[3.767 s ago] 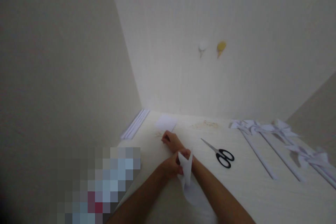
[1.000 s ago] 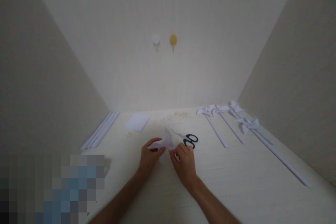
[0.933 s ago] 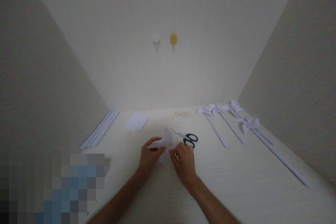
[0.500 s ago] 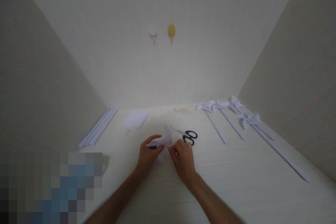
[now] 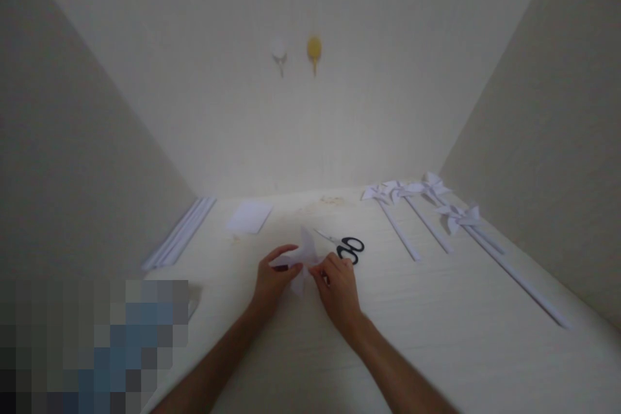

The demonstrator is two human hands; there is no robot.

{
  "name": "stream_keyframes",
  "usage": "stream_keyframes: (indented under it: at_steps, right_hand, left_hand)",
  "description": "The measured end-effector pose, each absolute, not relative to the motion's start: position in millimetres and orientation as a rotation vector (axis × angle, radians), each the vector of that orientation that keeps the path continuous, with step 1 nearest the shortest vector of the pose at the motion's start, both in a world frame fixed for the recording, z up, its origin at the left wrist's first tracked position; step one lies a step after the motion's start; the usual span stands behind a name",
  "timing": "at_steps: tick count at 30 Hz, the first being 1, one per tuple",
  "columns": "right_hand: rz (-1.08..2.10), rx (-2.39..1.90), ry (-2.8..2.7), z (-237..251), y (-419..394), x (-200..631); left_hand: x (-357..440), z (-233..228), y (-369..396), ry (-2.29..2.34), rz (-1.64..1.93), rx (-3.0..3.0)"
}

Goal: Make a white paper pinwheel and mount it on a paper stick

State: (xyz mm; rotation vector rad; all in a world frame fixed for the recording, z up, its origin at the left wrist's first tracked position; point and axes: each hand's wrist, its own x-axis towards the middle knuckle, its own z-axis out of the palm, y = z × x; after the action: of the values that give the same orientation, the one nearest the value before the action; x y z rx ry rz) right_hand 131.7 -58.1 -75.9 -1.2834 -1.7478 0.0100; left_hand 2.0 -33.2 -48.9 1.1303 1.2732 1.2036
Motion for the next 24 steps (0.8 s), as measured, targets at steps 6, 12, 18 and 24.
stream_keyframes:
  at_steps: [6, 12, 18, 24]
  right_hand:
    - [0.020, -1.310, -1.736, -75.7, -58.0, 131.5]
    - [-0.011, -1.279, -1.716, -76.6, -58.8, 131.4]
    - [0.037, -1.200, -1.687, -74.3, -60.9, 131.6]
    - [0.014, -1.254, -1.627, -76.3, -60.8, 133.0]
  left_hand:
    - [1.7, -51.1, -33.3, 1.313, 1.188, 1.209]
    - [1.7, -51.4, -33.0, 1.290, 1.204, 1.255]
    - [3.0, -49.5, -33.6, 1.272, 1.204, 1.225]
    - [2.1, -48.7, -33.6, 1.203, 1.145, 1.140]
